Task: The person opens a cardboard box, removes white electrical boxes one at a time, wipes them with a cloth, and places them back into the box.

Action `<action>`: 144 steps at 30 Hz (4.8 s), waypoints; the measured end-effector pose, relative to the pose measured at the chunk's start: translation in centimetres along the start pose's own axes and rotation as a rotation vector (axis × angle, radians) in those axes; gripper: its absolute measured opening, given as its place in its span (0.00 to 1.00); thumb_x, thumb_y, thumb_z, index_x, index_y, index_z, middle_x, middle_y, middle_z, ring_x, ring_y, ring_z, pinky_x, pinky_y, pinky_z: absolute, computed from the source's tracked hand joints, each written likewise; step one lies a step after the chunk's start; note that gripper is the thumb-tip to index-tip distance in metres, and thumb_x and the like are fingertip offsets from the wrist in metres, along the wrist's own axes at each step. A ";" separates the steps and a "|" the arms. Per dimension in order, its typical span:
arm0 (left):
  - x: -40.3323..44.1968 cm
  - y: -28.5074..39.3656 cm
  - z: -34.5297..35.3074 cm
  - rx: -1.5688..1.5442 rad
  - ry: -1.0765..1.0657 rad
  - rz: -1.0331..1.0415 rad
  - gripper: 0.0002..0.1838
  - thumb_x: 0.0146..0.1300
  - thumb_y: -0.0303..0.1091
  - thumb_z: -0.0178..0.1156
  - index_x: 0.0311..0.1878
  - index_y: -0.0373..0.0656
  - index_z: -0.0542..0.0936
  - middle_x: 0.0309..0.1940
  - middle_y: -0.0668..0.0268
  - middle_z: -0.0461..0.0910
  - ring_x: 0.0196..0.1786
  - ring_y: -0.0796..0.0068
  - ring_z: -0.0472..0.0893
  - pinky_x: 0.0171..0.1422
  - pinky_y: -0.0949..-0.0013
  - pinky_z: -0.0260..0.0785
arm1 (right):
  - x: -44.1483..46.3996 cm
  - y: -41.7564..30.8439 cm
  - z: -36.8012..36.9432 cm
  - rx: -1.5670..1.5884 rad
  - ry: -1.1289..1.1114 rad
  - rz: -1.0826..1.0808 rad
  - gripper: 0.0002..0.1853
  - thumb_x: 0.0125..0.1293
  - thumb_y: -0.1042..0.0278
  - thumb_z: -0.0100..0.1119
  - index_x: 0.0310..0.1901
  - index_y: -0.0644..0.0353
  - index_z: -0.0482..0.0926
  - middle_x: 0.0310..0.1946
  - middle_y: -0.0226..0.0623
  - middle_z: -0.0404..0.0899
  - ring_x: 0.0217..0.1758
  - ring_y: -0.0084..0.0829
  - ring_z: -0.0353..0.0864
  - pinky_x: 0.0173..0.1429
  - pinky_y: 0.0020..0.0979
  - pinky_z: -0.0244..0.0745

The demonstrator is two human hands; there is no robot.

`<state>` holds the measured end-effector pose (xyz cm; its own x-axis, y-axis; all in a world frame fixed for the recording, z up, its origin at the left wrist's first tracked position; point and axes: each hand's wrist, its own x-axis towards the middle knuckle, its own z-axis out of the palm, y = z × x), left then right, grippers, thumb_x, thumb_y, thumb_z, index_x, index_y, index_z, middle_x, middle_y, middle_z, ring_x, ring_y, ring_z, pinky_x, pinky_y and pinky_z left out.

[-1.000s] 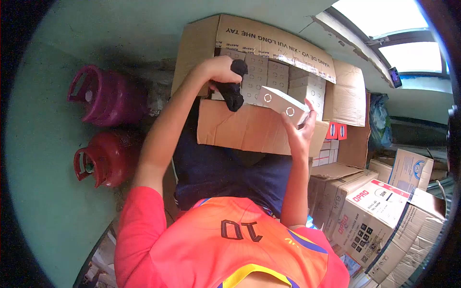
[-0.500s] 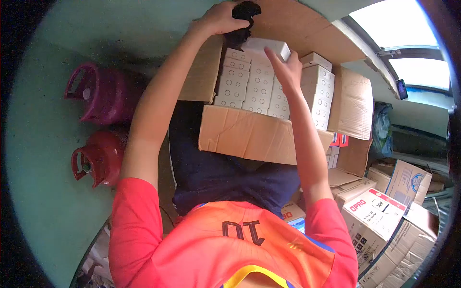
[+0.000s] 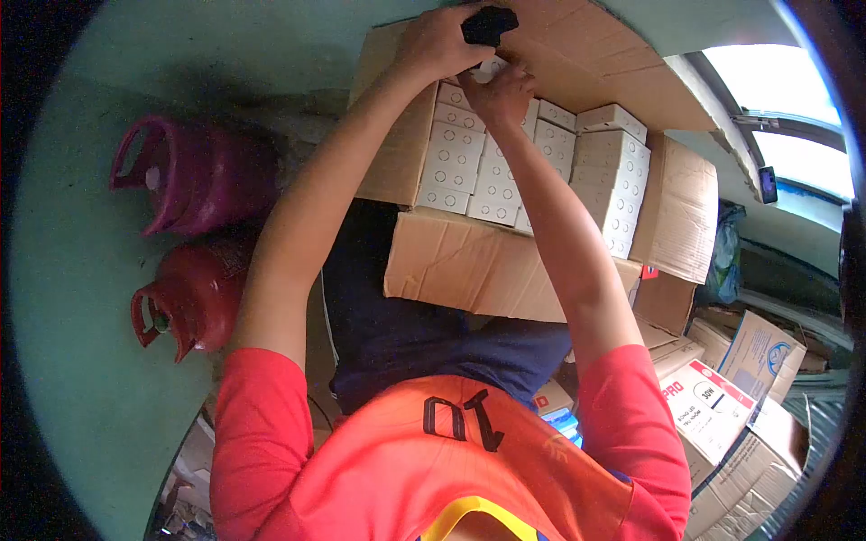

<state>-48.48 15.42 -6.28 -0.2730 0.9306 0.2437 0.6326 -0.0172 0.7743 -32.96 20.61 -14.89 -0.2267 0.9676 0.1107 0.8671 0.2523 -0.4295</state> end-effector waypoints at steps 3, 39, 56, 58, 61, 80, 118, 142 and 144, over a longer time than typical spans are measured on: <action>-1.2 2.1 -0.6 -0.043 0.040 0.046 0.36 0.57 0.43 0.74 0.71 0.51 0.77 0.63 0.53 0.82 0.63 0.53 0.83 0.67 0.56 0.75 | 0.0 -0.4 0.3 -0.028 0.020 0.055 0.58 0.50 0.33 0.77 0.71 0.67 0.59 0.61 0.70 0.68 0.67 0.66 0.69 0.67 0.54 0.73; -1.8 -0.1 2.2 0.162 0.269 0.230 0.34 0.54 0.45 0.78 0.61 0.39 0.81 0.56 0.53 0.84 0.57 0.52 0.85 0.61 0.55 0.78 | -0.8 3.0 -5.1 -0.360 0.179 -0.739 0.27 0.66 0.47 0.69 0.58 0.57 0.78 0.63 0.47 0.78 0.54 0.55 0.85 0.49 0.47 0.86; -1.9 0.2 2.3 0.181 0.251 0.152 0.27 0.57 0.42 0.76 0.56 0.39 0.83 0.50 0.54 0.87 0.52 0.53 0.86 0.57 0.55 0.79 | -5.7 -3.1 2.0 -0.326 -0.314 0.364 0.68 0.43 0.22 0.77 0.77 0.60 0.56 0.57 0.54 0.77 0.60 0.49 0.79 0.64 0.44 0.76; -1.8 0.1 2.2 0.179 0.270 0.182 0.26 0.57 0.41 0.76 0.56 0.39 0.83 0.50 0.54 0.87 0.52 0.53 0.86 0.58 0.55 0.79 | -5.3 -3.5 2.1 -0.338 -0.409 0.395 0.69 0.44 0.22 0.76 0.77 0.62 0.55 0.58 0.55 0.76 0.59 0.48 0.78 0.62 0.44 0.76; -1.8 -0.2 2.4 0.199 0.276 0.183 0.26 0.56 0.40 0.76 0.56 0.40 0.83 0.50 0.54 0.86 0.52 0.52 0.86 0.58 0.54 0.79 | -5.3 -3.8 2.9 -0.360 -0.464 0.371 0.74 0.45 0.23 0.75 0.80 0.66 0.45 0.62 0.58 0.76 0.62 0.49 0.76 0.65 0.45 0.67; -1.9 0.2 2.1 0.131 0.299 0.175 0.28 0.53 0.38 0.77 0.57 0.41 0.82 0.51 0.54 0.86 0.52 0.53 0.86 0.57 0.55 0.79 | -4.6 -2.7 8.2 -0.319 -0.005 0.384 0.60 0.54 0.27 0.71 0.73 0.68 0.56 0.61 0.60 0.73 0.62 0.51 0.75 0.65 0.50 0.67; -1.5 -0.1 2.5 0.110 0.350 0.202 0.25 0.55 0.39 0.76 0.53 0.38 0.83 0.47 0.53 0.87 0.49 0.52 0.87 0.54 0.55 0.80 | -0.3 -1.1 8.0 0.100 0.168 0.246 0.61 0.51 0.34 0.76 0.75 0.64 0.53 0.64 0.59 0.67 0.67 0.56 0.68 0.67 0.56 0.66; -1.3 -0.2 2.5 0.047 0.400 0.285 0.24 0.52 0.38 0.75 0.51 0.39 0.83 0.44 0.52 0.87 0.47 0.48 0.87 0.52 0.53 0.80 | -0.1 -1.0 12.8 -0.176 0.227 0.130 0.38 0.68 0.35 0.60 0.73 0.46 0.65 0.62 0.66 0.69 0.63 0.64 0.71 0.63 0.58 0.69; -1.2 0.1 2.4 0.049 0.403 0.288 0.23 0.52 0.37 0.75 0.50 0.39 0.83 0.44 0.52 0.87 0.46 0.49 0.87 0.51 0.54 0.80 | -0.6 -0.4 12.4 -0.276 0.190 0.027 0.40 0.67 0.34 0.60 0.75 0.46 0.64 0.64 0.67 0.68 0.65 0.64 0.70 0.65 0.60 0.66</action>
<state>-46.37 15.14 -7.94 -0.3342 0.6748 0.6579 0.7546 -0.2266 0.6158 -38.66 19.96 -25.87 -0.1378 0.9503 0.2790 0.9649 0.1924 -0.1788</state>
